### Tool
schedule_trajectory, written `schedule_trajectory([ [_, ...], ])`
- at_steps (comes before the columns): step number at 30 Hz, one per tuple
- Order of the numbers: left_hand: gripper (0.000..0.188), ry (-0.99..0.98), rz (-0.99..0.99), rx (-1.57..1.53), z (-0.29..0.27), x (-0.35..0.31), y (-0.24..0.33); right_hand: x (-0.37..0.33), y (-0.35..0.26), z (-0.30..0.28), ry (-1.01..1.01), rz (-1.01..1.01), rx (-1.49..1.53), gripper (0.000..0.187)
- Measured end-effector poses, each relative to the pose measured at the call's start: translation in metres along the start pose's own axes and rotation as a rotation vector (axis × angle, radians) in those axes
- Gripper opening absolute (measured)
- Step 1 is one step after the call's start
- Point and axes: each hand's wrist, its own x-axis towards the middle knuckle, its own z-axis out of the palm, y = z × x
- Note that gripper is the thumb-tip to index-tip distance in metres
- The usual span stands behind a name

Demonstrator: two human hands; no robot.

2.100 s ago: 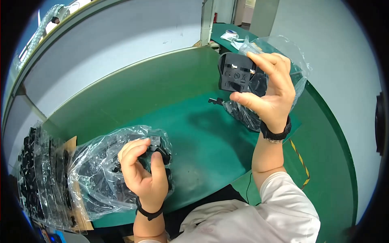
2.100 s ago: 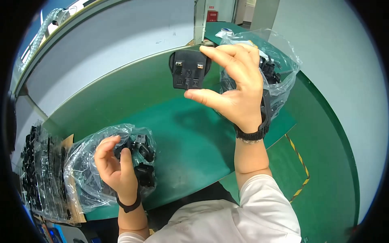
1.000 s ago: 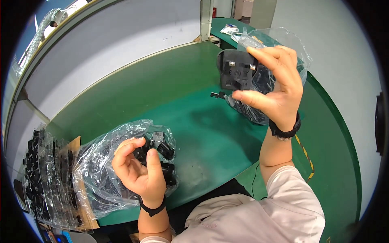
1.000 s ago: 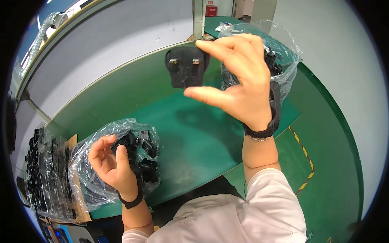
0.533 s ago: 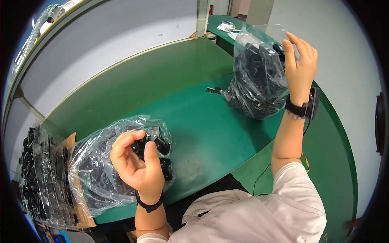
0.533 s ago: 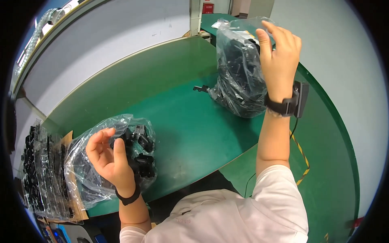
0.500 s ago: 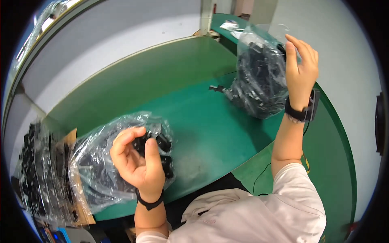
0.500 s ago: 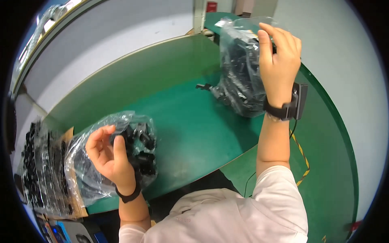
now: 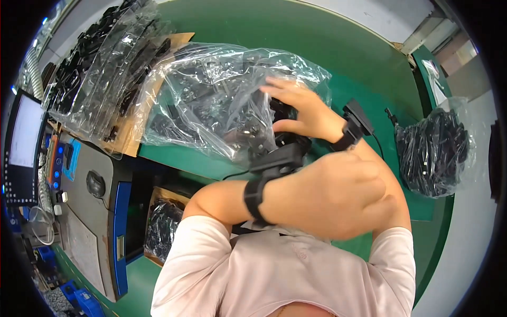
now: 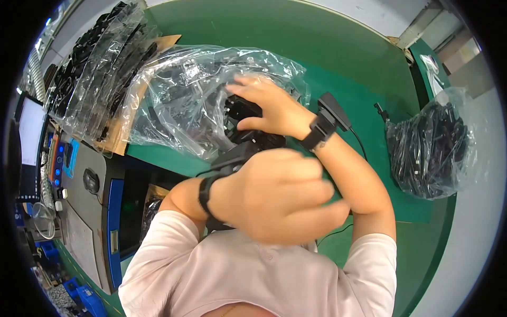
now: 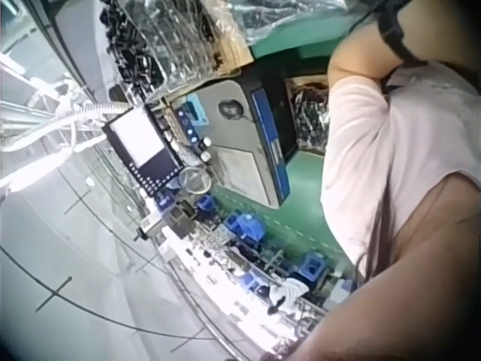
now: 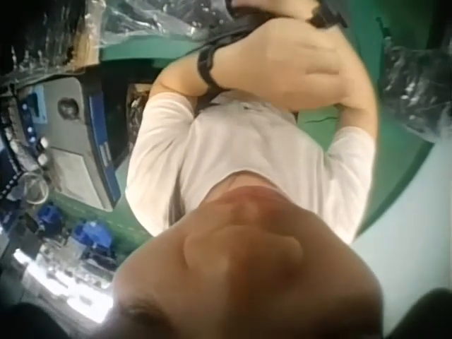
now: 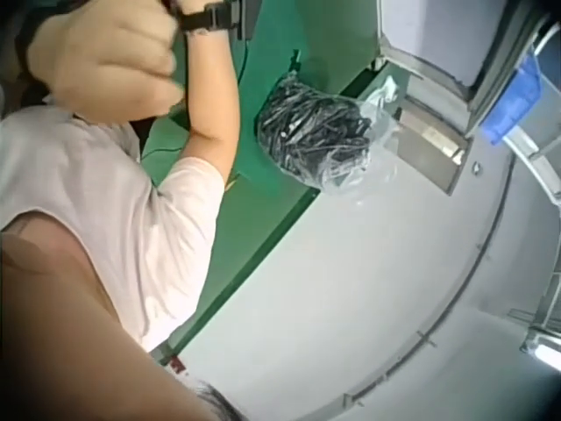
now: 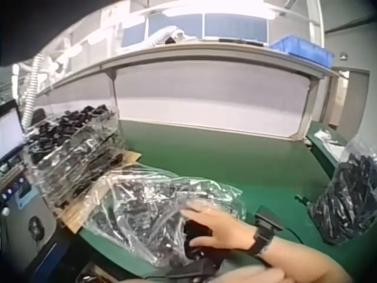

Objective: The person picks up a plug adapter from a plastic bag, turns it over by hand, and sets it down. They then reach into a larger bag to retrieve and inspect several more adapters one at a time.

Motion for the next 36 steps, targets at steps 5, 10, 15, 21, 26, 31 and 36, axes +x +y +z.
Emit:
schedule_trajectory([
  [5, 0.036, 0.092, -0.313, 0.171, -0.036, -0.030, 0.025, 0.039, -0.002, 0.016, -0.245, 0.172, -0.247, 0.090],
  [10, 0.071, -0.096, -0.887, 0.694, -0.025, -0.105, 0.030, 0.046, 0.031, 0.008, -0.255, 0.014, 0.081, 0.092],
  [15, 0.090, -0.146, -1.115, 0.677, -0.017, -0.134, 0.019, 0.062, 0.012, 0.005, -0.533, 0.100, -0.317, 0.085],
  [21, 0.098, -0.132, -1.070, 0.774, -0.006, -0.126, 0.023, 0.086, -0.026, 0.019, -0.723, 0.409, -0.530, 0.079],
  [26, 0.098, -0.184, -1.100, 0.784, -0.005, -0.128, 0.009, 0.063, -0.018, 0.032, -0.561, 0.189, -0.504, 0.065],
  [31, 0.095, -0.220, -1.129, 0.863, -0.007, -0.125, -0.009, 0.043, 0.008, 0.020, -0.391, 0.086, -0.453, 0.048],
  [36, 0.093, -0.201, -1.094, 0.854, -0.013, -0.123, -0.009, 0.028, 0.007, -0.004, -0.086, 0.020, -0.318, 0.053],
])
